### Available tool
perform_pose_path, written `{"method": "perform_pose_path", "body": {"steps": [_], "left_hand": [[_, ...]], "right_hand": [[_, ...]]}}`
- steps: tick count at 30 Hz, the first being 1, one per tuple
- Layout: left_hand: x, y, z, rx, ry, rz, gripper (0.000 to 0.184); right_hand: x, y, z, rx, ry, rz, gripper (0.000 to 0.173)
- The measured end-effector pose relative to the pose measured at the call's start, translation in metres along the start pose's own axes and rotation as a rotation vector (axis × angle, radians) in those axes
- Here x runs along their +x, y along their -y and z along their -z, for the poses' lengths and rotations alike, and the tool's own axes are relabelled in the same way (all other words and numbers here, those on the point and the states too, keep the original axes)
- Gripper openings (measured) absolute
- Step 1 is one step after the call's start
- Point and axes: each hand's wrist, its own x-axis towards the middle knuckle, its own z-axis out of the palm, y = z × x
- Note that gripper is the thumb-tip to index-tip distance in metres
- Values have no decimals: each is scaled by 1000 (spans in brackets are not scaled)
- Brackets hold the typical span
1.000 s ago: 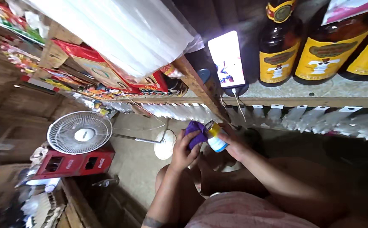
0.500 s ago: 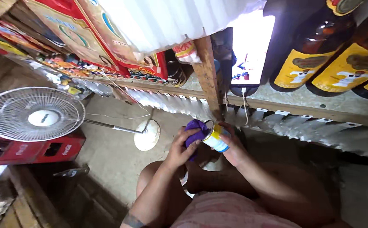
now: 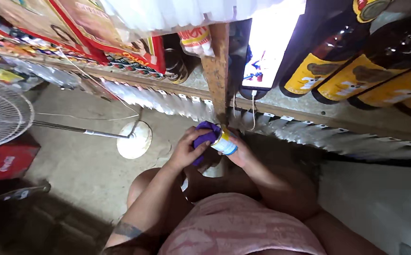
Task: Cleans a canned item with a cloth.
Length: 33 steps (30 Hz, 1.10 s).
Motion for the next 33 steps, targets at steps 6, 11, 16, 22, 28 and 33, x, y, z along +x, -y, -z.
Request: {"method": "perform_pose_path", "body": {"steps": [6, 11, 16, 22, 28, 33], "left_hand": [[2, 5, 0, 19, 60, 15, 36], [1, 0, -3, 39, 7, -17, 36], [-6, -4, -7, 61, -42, -4, 37], [-22, -15, -5, 132, -107, -184, 34], [-28, -15, 9, 220, -118, -124, 35], [-28, -14, 9, 151, -172, -98, 36]], "right_hand": [[10, -7, 14, 18, 21, -1, 58], [8, -5, 7, 25, -5, 21, 77], [6, -7, 8, 18, 30, 62, 67], [-4, -8, -3, 29, 55, 160, 76], [-8, -9, -5, -33, 106, 265, 81], [-17, 0, -9, -300, 228, 301, 63]]}}
